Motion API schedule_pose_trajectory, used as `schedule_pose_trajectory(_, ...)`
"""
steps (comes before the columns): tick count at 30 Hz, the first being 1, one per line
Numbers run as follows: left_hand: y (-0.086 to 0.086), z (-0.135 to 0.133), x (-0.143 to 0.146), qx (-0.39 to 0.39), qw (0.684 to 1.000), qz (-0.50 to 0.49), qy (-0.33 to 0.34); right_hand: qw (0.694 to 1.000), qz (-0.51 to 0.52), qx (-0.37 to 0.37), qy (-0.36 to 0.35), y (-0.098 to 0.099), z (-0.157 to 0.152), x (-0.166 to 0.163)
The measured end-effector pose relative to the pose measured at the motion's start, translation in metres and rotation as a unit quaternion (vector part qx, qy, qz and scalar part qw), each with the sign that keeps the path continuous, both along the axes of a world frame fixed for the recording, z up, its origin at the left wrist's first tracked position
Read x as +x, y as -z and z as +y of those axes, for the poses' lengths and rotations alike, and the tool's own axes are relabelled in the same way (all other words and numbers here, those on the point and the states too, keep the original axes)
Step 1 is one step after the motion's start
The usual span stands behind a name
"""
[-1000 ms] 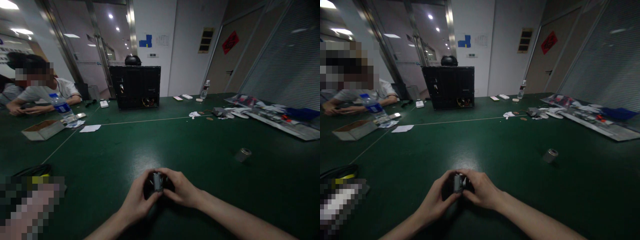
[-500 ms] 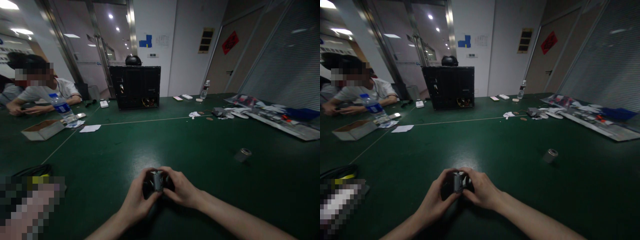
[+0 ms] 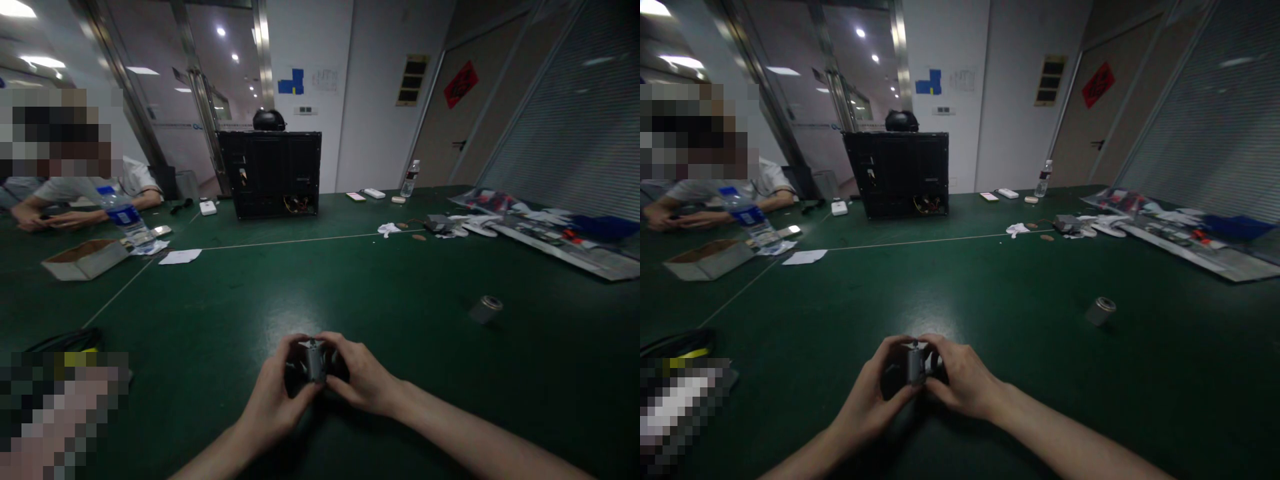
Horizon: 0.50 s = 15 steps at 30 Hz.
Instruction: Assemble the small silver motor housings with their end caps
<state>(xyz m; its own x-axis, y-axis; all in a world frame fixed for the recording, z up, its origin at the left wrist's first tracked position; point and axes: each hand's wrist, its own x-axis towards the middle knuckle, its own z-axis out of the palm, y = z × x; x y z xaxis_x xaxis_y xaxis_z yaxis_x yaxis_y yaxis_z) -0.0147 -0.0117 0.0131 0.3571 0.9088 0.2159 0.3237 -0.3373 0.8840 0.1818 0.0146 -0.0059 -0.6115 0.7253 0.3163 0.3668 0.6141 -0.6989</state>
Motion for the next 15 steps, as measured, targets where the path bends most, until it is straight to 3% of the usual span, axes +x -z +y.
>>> schedule_pose_trajectory(15,0.0020,0.0005,-0.0016,-0.009,1.000,0.004,-0.010,1.000,0.001,0.009,-0.010,-0.0034,0.0006,0.0009)
